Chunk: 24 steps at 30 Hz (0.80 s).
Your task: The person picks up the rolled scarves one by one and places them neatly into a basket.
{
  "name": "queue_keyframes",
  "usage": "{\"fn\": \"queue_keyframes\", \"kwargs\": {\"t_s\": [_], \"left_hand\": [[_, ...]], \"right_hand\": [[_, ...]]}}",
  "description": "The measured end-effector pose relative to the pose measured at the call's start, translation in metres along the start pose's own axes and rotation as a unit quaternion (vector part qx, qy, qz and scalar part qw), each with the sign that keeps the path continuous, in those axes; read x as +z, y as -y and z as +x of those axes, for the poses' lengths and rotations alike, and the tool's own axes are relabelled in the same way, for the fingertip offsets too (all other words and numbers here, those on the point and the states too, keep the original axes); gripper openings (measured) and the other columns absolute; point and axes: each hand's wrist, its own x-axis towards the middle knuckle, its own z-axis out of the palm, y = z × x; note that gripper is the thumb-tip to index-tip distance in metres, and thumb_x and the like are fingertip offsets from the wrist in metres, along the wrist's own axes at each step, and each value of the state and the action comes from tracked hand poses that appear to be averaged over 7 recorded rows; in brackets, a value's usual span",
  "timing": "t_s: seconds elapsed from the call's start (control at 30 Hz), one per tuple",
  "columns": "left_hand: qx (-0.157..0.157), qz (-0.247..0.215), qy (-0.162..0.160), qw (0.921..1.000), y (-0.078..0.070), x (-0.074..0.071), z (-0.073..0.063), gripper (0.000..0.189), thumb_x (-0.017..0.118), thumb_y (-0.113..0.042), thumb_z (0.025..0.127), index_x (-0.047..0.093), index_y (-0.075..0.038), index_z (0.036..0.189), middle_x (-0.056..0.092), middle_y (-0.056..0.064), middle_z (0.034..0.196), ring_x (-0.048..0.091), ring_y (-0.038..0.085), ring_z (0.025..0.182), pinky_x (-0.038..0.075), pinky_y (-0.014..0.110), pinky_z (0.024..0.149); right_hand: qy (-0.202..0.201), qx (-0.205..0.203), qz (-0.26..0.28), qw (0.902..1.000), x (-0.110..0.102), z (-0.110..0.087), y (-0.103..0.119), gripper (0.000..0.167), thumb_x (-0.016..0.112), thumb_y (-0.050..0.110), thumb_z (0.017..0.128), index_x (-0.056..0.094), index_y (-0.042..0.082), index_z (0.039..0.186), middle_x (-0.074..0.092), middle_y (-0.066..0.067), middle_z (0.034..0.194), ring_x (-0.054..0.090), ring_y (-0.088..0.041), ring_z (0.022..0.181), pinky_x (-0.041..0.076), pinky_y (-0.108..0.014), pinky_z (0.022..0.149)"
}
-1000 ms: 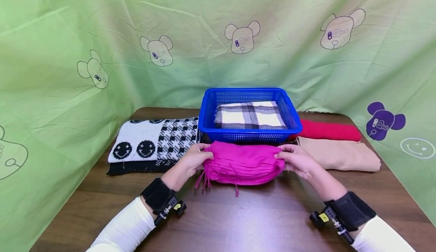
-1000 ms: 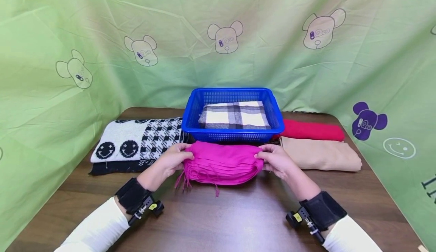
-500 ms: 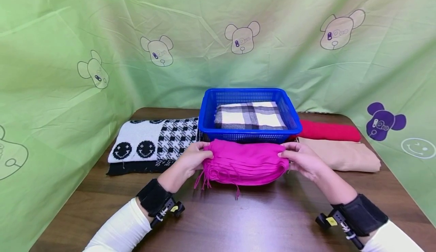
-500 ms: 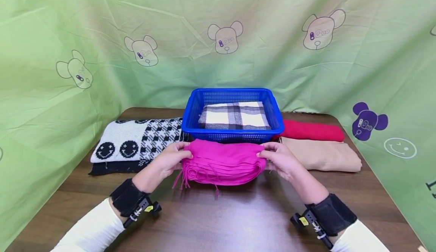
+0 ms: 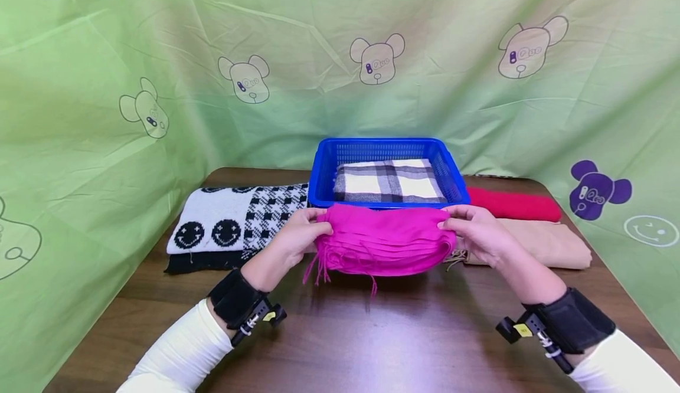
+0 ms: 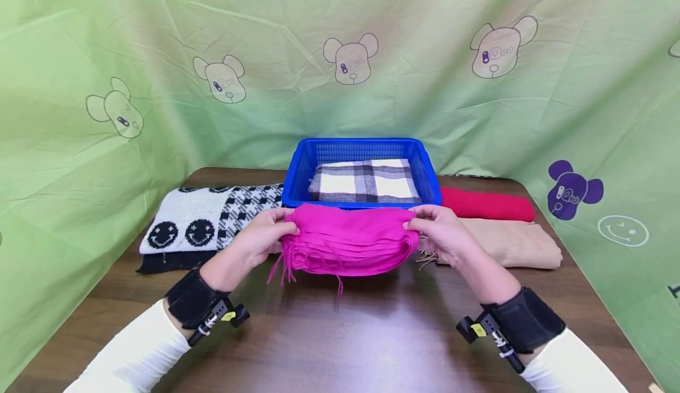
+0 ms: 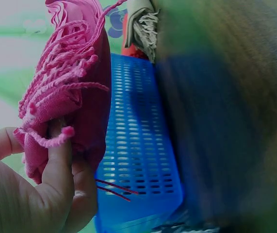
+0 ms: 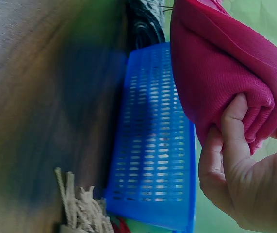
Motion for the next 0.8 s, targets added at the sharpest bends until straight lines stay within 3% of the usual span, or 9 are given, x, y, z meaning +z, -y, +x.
{"fn": "queue_keyframes", "kwargs": {"t_s": [0.3, 0.5, 0.8], "left_hand": [[0.017, 0.005, -0.003, 0.9998, -0.025, 0.0, -0.005, 0.056, 0.058, 0.008, 0.084, 0.046, 0.004, 0.139, 0.059, 0.016, 0.111, 0.064, 0.014, 0.07, 0.06, 0.029, 0.066], [0.028, 0.004, -0.01, 0.9995, -0.037, -0.002, -0.007, 0.054, 0.057, 0.009, 0.084, 0.048, 0.004, 0.137, 0.059, 0.015, 0.108, 0.063, 0.014, 0.069, 0.059, 0.029, 0.065], [0.027, -0.016, -0.019, 0.9993, -0.052, -0.004, 0.002, 0.058, 0.057, 0.01, 0.084, 0.046, 0.002, 0.14, 0.056, 0.016, 0.115, 0.064, 0.013, 0.071, 0.059, 0.027, 0.066]], "right_hand": [[-0.011, -0.007, -0.008, 0.9999, 0.003, 0.004, 0.018, 0.017, 0.057, -0.008, 0.089, 0.062, 0.007, 0.095, 0.06, -0.005, 0.092, 0.063, -0.013, 0.071, 0.059, -0.029, 0.064], [-0.028, -0.015, 0.002, 0.9995, 0.01, 0.008, 0.027, 0.019, 0.057, -0.009, 0.088, 0.064, 0.008, 0.09, 0.062, -0.004, 0.084, 0.063, -0.013, 0.067, 0.058, -0.028, 0.06], [-0.042, -0.023, 0.007, 0.9988, 0.012, 0.016, 0.043, 0.022, 0.058, -0.009, 0.088, 0.068, 0.01, 0.087, 0.063, -0.002, 0.081, 0.062, -0.011, 0.064, 0.058, -0.027, 0.059]]}}
